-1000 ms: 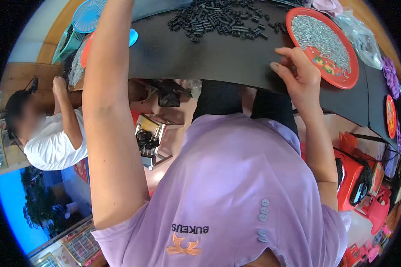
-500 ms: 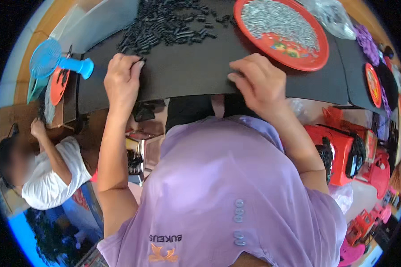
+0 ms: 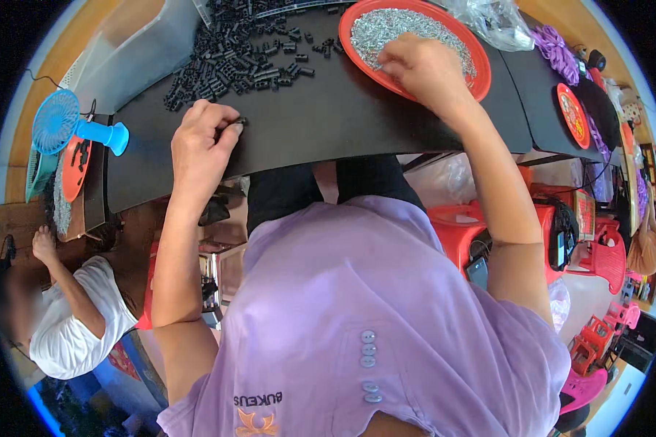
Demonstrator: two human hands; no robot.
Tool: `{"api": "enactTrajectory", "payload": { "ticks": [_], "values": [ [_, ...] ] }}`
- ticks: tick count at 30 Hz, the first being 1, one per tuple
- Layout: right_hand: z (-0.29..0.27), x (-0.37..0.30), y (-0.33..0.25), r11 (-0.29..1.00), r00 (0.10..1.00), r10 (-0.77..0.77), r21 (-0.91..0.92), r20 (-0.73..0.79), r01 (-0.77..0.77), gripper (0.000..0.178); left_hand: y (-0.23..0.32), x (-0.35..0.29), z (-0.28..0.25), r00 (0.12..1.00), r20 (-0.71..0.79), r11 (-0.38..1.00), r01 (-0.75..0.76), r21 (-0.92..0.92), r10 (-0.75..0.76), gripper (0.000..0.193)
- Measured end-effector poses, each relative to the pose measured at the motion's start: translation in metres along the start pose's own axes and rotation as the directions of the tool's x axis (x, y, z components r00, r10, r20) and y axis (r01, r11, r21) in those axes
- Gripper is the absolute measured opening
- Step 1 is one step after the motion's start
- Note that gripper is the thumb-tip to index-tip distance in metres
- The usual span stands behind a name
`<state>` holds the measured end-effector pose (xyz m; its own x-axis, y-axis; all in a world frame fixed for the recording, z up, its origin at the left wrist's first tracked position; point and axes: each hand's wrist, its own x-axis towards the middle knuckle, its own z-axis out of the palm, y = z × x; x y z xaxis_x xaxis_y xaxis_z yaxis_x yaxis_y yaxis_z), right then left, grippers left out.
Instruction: The person assembles components by picking small metal pins from a plate, taking black plastic pieces, and inserting the pins into the plastic pieces by hand.
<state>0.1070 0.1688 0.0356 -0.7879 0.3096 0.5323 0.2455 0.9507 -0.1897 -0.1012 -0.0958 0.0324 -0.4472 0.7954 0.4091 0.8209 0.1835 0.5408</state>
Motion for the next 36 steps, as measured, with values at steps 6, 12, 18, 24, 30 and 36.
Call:
{"api": "enactTrajectory", "payload": {
  "ticks": [6, 12, 18, 24, 30, 36],
  "values": [
    [0.007, 0.004, 0.004, 0.993, 0.987, 0.043, -0.114, 0.155, -0.026, 0.012, -0.003, -0.001, 0.003, 0.999, 0.0, 0.995, -0.054, 0.084, 0.054, 0.01],
    [0.005, 0.006, 0.009, 0.991, 0.981, 0.019, -0.13, 0.191, 0.006, 0.013, 0.0, 0.001, 0.006, 0.998, 0.0, 0.997, -0.064, 0.047, 0.064, 0.01],
    [0.002, 0.003, 0.014, 0.994, 0.991, 0.096, -0.053, 0.095, -0.091, 0.01, 0.014, 0.004, 0.023, 1.0, -0.023, 0.962, -0.01, -0.274, 0.004, 0.009],
    [-0.005, 0.001, 0.01, 0.573, 0.899, 0.365, 0.703, 0.241, -0.421, 0.003, 0.032, 0.016, 0.045, 0.957, 0.163, 0.68, 0.285, -0.675, -0.239, 0.013],
    [-0.012, 0.001, -0.021, 0.384, 0.835, 0.44, 0.771, 0.33, -0.508, 0.01, 0.044, 0.023, 0.058, 0.953, 0.237, 0.566, 0.304, -0.766, -0.191, 0.012],
    [0.006, -0.002, -0.068, 0.533, 0.963, 0.227, 0.809, 0.145, -0.248, 0.013, 0.043, 0.021, 0.069, 0.954, 0.209, 0.47, 0.288, -0.834, -0.215, 0.01]
  ]
}}
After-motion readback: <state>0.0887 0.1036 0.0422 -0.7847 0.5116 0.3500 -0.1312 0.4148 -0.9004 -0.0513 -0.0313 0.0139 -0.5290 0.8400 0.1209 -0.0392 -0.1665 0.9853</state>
